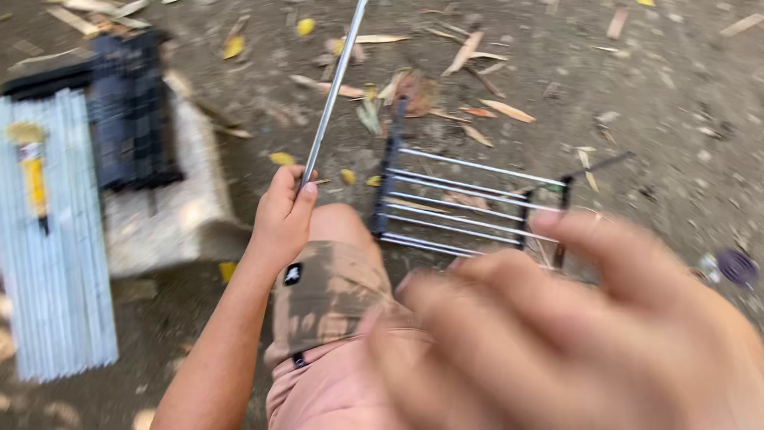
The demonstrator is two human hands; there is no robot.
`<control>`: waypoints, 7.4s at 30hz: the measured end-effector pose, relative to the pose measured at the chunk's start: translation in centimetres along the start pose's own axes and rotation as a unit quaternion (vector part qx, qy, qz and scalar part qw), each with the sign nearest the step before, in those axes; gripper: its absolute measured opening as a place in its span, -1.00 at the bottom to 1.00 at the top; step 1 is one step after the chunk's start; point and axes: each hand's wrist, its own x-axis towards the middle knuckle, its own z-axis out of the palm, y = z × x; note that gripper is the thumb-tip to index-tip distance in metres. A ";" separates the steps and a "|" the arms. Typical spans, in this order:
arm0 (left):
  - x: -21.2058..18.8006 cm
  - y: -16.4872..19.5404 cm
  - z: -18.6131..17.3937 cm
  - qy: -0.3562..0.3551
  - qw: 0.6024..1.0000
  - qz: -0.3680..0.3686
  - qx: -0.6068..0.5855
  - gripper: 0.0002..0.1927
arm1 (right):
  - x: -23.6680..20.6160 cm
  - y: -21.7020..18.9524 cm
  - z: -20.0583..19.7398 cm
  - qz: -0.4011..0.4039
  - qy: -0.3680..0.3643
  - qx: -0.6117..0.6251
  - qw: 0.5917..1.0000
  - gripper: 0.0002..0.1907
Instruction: The person sits on the ground and takes apart a folding metal drying rack, pulling the black plastic end frames off the silver tubes and detaching bars one at a time, then fits the tubes back into the plastic frames to rebuild the rack.
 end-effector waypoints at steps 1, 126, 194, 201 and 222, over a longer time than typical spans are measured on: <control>0.0 -0.1 -1.7 0.018 1.000 0.001 0.005 -0.80 | 0.4 0.4 0.8 -0.005 0.011 0.008 1.000 -0.58; 9.0 0.9 13.1 -0.208 0.942 0.262 0.012 -0.79 | -7.9 -6.6 40.4 0.368 0.192 0.718 0.559 -0.73; 4.0 4.7 13.5 0.055 0.880 0.455 0.128 -0.73 | -19.6 4.1 38.6 0.400 0.311 0.742 0.439 -0.72; 5.3 6.3 24.5 -0.174 0.881 0.383 0.217 -0.58 | -20.1 2.8 38.7 0.411 0.366 0.728 0.409 -0.88; 7.3 4.2 26.1 -0.258 0.861 0.388 0.204 -0.81 | -20.0 0.7 39.9 0.476 0.392 0.660 0.429 -0.88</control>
